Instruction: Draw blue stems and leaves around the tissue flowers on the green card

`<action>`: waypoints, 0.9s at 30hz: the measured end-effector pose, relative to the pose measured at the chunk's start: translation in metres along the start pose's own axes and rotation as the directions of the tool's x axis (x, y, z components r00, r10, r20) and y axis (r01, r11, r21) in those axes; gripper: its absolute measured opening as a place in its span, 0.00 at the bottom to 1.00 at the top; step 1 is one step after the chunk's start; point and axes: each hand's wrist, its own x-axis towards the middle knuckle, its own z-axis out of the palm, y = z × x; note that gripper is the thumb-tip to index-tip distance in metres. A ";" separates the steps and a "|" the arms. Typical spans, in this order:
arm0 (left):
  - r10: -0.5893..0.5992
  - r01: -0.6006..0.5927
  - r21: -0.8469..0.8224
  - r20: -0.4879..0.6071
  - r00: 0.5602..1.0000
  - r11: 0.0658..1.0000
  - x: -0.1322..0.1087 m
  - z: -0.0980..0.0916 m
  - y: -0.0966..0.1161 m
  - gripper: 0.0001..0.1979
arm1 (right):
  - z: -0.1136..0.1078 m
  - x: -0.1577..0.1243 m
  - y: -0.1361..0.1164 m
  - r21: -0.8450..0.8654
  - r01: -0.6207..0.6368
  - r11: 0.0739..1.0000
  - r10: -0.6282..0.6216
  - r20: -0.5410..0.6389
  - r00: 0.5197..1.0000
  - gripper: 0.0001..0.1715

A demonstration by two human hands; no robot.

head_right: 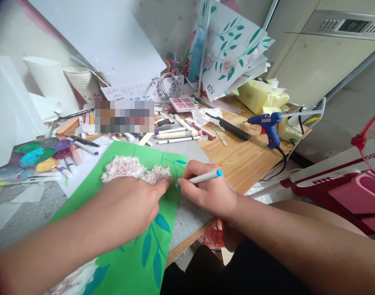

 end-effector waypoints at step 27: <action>0.027 -0.022 0.146 -0.032 0.999 0.989 0.000 -0.001 -0.002 0.23 | 0.004 0.000 0.002 -0.126 0.070 0.990 -0.077 -0.054 0.996 0.10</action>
